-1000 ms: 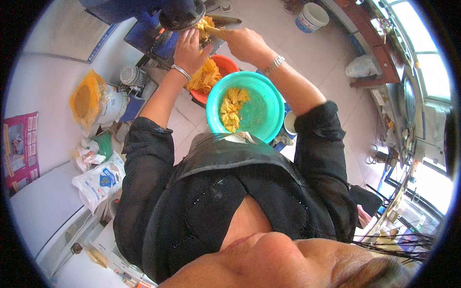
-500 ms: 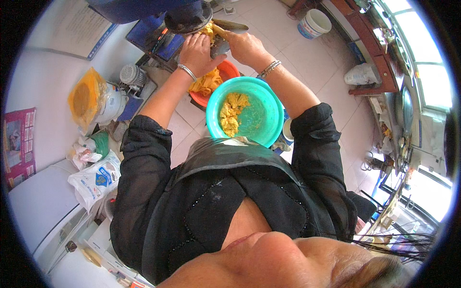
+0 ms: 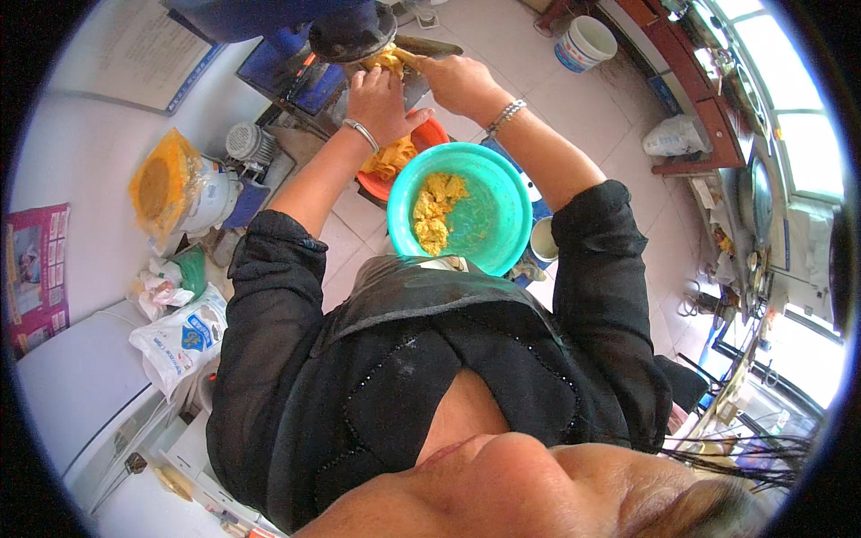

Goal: The person mixes a yellow dough in a green bowl using a wooden stick. They then feed the dough into a blue noodle-making machine, which extrudes noodles into a red bowl. The person uses the stick to push the dough and guide the noodles. Later, they retrieve a plastic bag from a refrigerator and add its contents to the dough.

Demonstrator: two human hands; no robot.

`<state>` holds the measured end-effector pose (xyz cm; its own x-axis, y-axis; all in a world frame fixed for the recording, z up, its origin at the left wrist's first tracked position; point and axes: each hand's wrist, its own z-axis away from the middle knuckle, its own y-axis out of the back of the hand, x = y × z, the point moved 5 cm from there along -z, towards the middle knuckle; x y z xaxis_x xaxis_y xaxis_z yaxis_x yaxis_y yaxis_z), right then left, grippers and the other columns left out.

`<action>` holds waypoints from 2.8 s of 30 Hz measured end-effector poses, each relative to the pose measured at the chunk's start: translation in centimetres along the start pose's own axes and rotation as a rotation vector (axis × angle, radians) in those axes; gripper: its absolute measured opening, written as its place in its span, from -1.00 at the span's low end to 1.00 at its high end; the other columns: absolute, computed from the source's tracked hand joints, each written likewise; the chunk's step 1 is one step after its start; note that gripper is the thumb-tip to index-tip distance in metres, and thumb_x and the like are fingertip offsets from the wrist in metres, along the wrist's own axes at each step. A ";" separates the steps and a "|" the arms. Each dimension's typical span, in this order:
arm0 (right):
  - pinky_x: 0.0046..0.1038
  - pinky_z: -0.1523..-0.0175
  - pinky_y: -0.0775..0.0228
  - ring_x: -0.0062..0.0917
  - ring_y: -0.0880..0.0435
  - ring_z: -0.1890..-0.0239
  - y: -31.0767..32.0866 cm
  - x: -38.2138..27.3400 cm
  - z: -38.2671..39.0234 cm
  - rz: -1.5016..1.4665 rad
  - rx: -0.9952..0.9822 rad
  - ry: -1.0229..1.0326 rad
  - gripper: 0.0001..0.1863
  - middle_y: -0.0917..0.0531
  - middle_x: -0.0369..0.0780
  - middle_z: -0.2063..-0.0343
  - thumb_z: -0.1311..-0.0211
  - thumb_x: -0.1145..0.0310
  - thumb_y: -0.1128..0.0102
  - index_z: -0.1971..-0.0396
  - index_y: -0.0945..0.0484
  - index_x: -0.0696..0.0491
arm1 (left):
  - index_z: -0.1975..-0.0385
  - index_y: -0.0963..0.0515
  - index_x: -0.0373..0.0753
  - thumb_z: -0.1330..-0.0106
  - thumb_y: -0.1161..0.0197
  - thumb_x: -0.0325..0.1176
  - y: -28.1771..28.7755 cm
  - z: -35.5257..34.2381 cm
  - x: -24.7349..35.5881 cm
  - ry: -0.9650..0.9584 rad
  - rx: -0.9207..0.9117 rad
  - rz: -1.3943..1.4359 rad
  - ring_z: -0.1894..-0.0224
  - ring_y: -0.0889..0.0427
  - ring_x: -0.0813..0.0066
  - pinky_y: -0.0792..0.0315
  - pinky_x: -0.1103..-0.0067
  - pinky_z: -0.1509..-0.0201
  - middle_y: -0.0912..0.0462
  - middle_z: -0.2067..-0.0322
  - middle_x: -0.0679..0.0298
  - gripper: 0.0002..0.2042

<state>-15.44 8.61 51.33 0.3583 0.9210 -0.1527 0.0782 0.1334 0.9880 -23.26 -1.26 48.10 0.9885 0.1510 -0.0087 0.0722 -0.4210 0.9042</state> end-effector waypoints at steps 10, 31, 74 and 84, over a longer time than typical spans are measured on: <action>-0.17 0.31 -0.55 -0.14 -0.68 0.39 0.4 0.2 1.9 -0.275 0.181 -0.047 -0.63 -0.66 -0.03 0.45 -0.16 0.40 0.02 0.00 -0.51 -0.07 | 0.25 -0.52 -0.43 0.02 -0.23 0.29 0.0 -0.3 1.1 0.035 -0.052 -0.044 0.07 -0.50 0.17 -0.20 0.22 -0.09 -0.59 0.20 -0.01 -0.27; -0.16 0.38 -0.53 -0.13 -0.68 0.47 1.8 -1.1 4.0 -0.102 -0.014 -0.150 -0.53 -0.65 -0.05 0.55 -0.17 0.33 -0.06 -0.13 -0.41 -0.10 | 0.16 -0.57 -0.39 -0.15 -0.10 0.27 0.8 1.0 -0.8 0.003 -0.199 0.012 -0.15 -0.44 0.19 0.00 0.01 -0.33 -0.59 0.06 0.03 -0.31; -0.48 0.38 -0.53 -0.49 -0.66 0.46 1.5 3.3 10.6 -0.785 0.388 -0.231 -0.67 -0.68 -0.10 0.38 -0.26 0.45 -0.06 -0.03 -0.52 0.11 | 0.20 -0.55 -0.36 -0.12 -0.20 -0.29 -25.7 22.4 5.1 0.189 -0.950 0.683 0.18 -0.60 0.04 -0.46 0.32 0.09 -0.60 0.23 -0.10 -0.68; -0.30 0.35 -0.43 -0.16 -0.64 0.47 -20.7 10.7 34.8 -0.830 0.121 -1.001 -0.75 -0.60 0.00 0.55 -0.09 0.33 -0.20 0.29 -0.54 0.17 | -0.14 -0.27 -0.36 -0.05 -0.43 -0.18 -44.4 40.4 16.4 1.523 -0.780 0.865 0.04 -0.54 0.20 -0.48 0.41 0.00 -0.46 -0.05 0.00 -0.30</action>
<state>19.12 2.99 28.41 0.6915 -0.0966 -0.7158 0.6733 0.4453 0.5903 -4.84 -16.21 -9.38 -0.2493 0.8739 0.4173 -0.7977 -0.4297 0.4232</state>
